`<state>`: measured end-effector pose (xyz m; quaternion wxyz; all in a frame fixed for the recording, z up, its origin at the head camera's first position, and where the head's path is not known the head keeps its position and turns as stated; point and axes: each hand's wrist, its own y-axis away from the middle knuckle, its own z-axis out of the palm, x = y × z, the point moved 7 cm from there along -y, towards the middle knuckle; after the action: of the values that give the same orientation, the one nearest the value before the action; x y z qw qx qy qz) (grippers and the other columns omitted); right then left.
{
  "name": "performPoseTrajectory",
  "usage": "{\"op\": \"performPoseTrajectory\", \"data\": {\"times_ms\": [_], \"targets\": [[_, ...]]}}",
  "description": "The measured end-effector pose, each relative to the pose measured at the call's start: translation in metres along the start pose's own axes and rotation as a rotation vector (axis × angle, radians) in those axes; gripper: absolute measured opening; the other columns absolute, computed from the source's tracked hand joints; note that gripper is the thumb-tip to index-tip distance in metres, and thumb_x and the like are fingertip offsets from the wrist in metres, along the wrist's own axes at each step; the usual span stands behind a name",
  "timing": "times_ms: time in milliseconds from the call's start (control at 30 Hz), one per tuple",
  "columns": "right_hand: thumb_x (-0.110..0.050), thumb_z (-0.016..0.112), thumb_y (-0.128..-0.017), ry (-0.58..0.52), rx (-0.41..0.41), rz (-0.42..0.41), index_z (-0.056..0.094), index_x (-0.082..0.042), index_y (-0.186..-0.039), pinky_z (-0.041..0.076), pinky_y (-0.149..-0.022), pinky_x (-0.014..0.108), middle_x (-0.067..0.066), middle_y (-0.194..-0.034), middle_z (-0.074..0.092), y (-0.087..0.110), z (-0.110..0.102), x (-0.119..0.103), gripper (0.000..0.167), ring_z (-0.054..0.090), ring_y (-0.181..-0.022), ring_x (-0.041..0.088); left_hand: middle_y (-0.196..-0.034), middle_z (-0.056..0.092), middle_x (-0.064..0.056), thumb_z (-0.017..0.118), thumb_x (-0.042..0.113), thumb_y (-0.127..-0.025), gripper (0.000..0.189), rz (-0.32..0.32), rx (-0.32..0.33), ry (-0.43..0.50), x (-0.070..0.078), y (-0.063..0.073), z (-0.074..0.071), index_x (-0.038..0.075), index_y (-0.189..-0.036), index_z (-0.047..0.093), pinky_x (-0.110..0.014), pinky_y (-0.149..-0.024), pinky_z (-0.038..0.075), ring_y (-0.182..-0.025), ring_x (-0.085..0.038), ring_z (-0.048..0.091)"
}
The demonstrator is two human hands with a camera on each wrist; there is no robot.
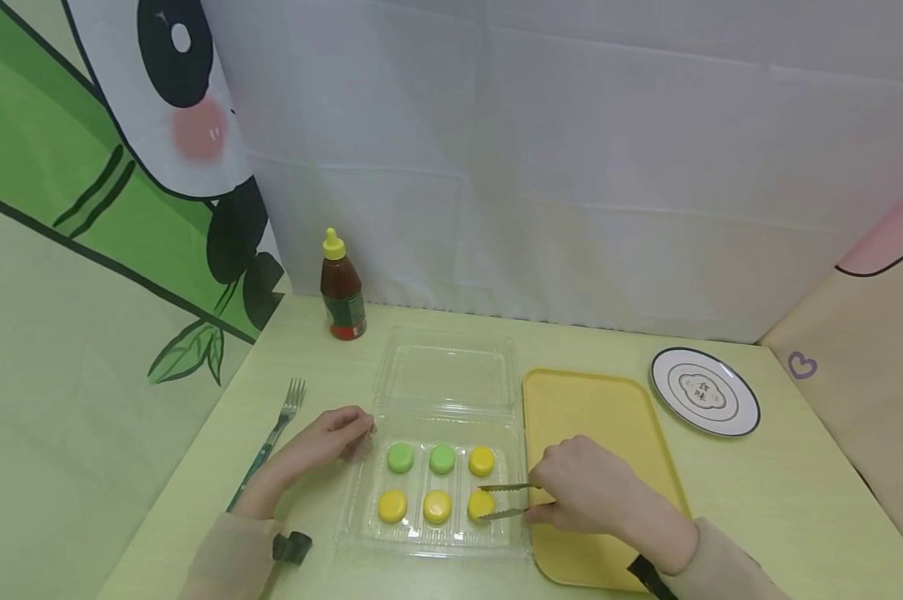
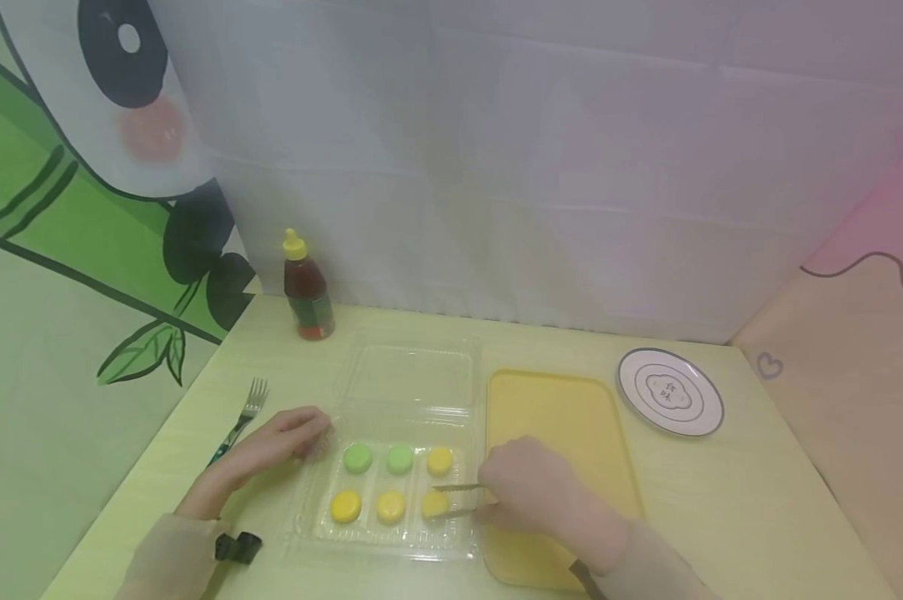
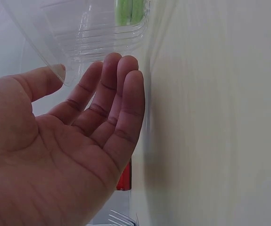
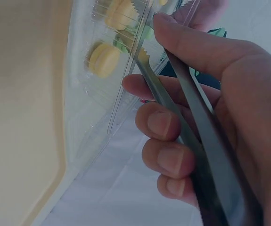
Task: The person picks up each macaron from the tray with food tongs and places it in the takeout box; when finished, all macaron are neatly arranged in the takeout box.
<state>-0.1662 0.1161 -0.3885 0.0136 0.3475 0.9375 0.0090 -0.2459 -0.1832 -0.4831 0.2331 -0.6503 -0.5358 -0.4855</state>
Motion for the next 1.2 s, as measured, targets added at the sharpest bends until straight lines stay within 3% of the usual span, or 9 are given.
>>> {"op": "performPoseTrajectory", "data": {"times_ms": [300, 1200], "targets": [[-0.051, 0.081, -0.077, 0.058, 0.018, 0.021, 0.039, -0.023, -0.054, 0.023, -0.047, 0.022, -0.015, -0.053, 0.023, -0.0012, -0.0005, -0.0038, 0.056, 0.017, -0.053, 0.003, -0.084, 0.054, -0.005, 0.049, 0.029, -0.106, 0.030, 0.006, 0.004, 0.012, 0.0022, 0.0011, 0.0012, 0.002, -0.106, 0.062, -0.036, -0.072, 0.044, -0.081, -0.021, 0.051], [-0.057, 0.081, -0.074, 0.152, 0.022, 0.050, 0.041, -0.022, -0.053, 0.027, -0.045, 0.023, -0.013, -0.052, 0.028, -0.0017, -0.0040, -0.0088, 0.057, 0.019, -0.052, 0.005, -0.086, 0.055, -0.005, 0.050, 0.030, -0.106, 0.030, 0.013, -0.004, 0.017, 0.0039, 0.0018, 0.0010, 0.003, -0.107, 0.063, -0.035, -0.072, 0.045, -0.082, -0.021, 0.052]]}}
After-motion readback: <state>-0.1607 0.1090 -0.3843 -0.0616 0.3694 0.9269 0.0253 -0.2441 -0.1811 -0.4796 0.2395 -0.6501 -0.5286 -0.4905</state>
